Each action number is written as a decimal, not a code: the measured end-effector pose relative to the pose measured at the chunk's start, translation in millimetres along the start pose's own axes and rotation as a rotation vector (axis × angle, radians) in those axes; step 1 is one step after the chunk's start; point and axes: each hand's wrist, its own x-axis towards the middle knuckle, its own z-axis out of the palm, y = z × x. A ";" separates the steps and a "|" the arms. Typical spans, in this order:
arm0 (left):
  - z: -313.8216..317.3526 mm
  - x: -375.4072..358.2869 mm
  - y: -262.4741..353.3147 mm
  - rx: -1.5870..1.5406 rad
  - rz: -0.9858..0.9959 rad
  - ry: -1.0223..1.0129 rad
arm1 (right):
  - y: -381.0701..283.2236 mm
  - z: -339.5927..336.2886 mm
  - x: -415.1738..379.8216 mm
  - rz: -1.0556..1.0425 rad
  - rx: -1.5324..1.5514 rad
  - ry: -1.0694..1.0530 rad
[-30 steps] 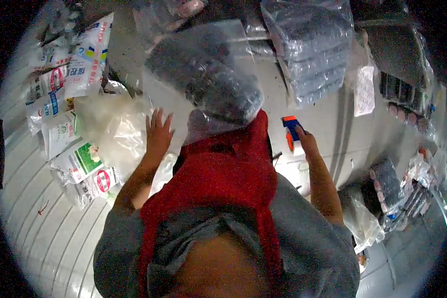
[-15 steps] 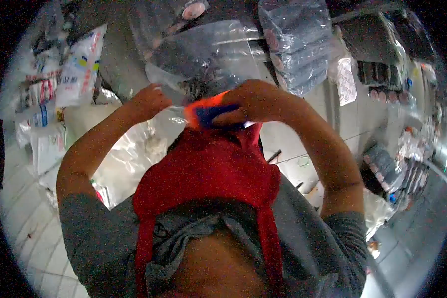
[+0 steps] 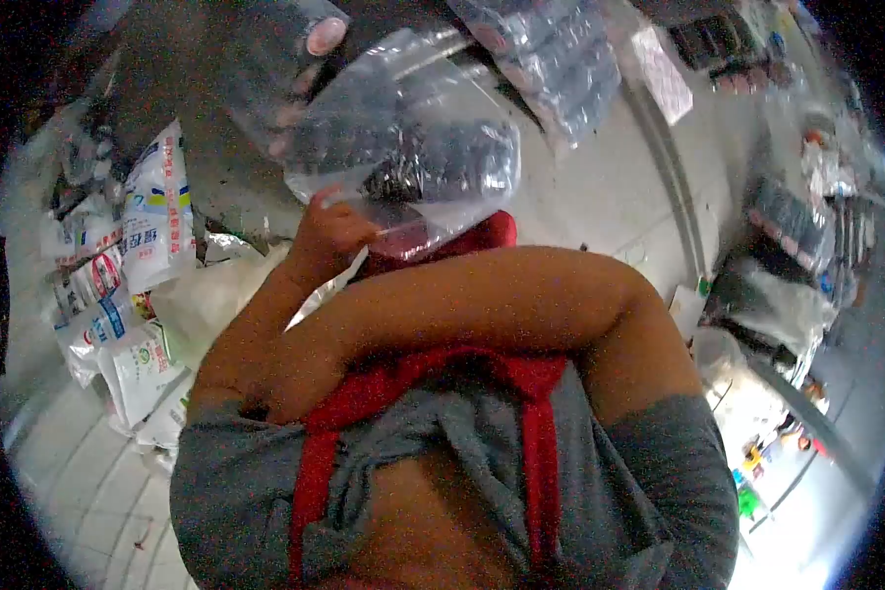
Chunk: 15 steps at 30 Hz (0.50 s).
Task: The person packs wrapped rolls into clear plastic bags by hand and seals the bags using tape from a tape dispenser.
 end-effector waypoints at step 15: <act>10.7 -53.2 68.7 -0.045 -0.309 -0.137 | 225.6 41.2 -229.4 1.073 -0.882 0.573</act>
